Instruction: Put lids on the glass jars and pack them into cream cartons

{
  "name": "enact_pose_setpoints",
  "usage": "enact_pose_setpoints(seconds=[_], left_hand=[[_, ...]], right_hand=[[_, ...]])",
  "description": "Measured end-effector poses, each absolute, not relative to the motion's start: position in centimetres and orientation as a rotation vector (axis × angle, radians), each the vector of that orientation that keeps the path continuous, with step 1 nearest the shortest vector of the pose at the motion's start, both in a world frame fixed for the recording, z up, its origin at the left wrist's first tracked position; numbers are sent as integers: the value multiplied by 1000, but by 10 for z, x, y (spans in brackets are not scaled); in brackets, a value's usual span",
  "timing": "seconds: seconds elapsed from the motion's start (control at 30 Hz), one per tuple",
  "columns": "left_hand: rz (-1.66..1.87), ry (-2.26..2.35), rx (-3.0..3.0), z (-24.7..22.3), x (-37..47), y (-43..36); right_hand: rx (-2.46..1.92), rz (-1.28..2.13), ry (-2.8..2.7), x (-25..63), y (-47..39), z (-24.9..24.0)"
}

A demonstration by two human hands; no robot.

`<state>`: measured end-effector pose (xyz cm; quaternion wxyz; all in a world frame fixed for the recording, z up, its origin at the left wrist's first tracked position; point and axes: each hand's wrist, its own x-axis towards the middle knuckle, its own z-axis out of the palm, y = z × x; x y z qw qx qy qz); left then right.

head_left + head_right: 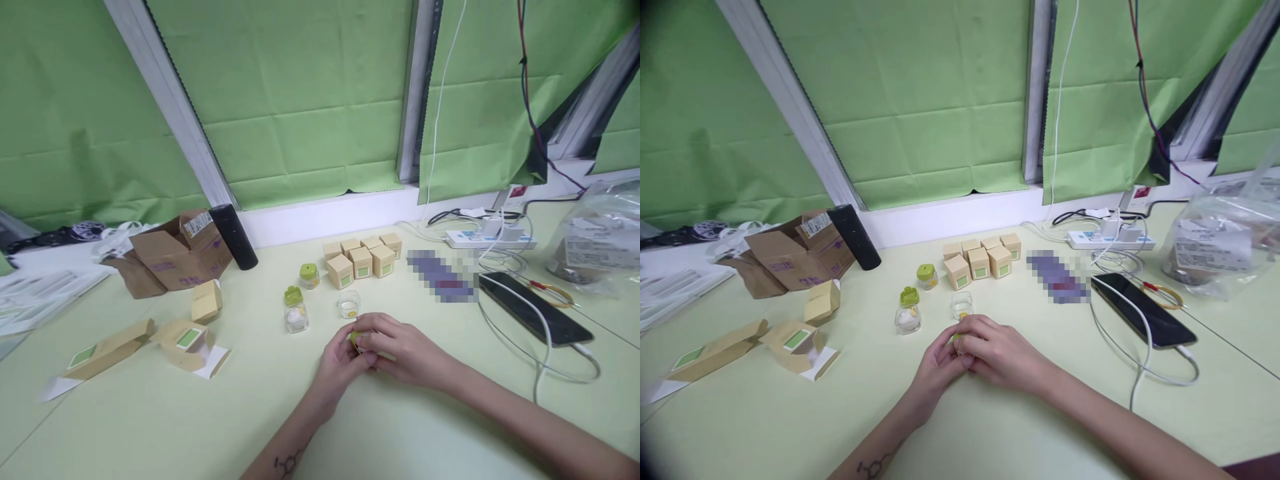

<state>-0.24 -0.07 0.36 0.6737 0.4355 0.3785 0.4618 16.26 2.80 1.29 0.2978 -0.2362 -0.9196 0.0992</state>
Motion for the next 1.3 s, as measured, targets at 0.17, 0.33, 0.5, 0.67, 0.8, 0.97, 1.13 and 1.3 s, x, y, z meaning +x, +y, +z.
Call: enact_pose_setpoints(seconds=[0.17,0.33,0.5,0.67,0.8,0.97,1.13,1.3], left_hand=[[982,735,1031,2,-8,4],[951,735,1053,-3,-12,5],[963,794,1064,-1,-6,3],[967,859,1085,1,-4,4],[968,890,1107,-5,-4,6],[962,888,1109,-4,-3,6],[1029,911,1066,1,-3,5],[1013,897,1090,-4,-6,7]], right_hand=[[-661,277,-2435,162,26,16],[-658,335,-2441,164,25,21],[-665,387,-2502,168,27,26],[-682,413,-2542,168,25,29],[-704,452,-2556,166,23,31],[-693,539,-2539,164,22,33],[-721,487,-2497,163,21,27],[-688,420,-2498,164,21,22]])
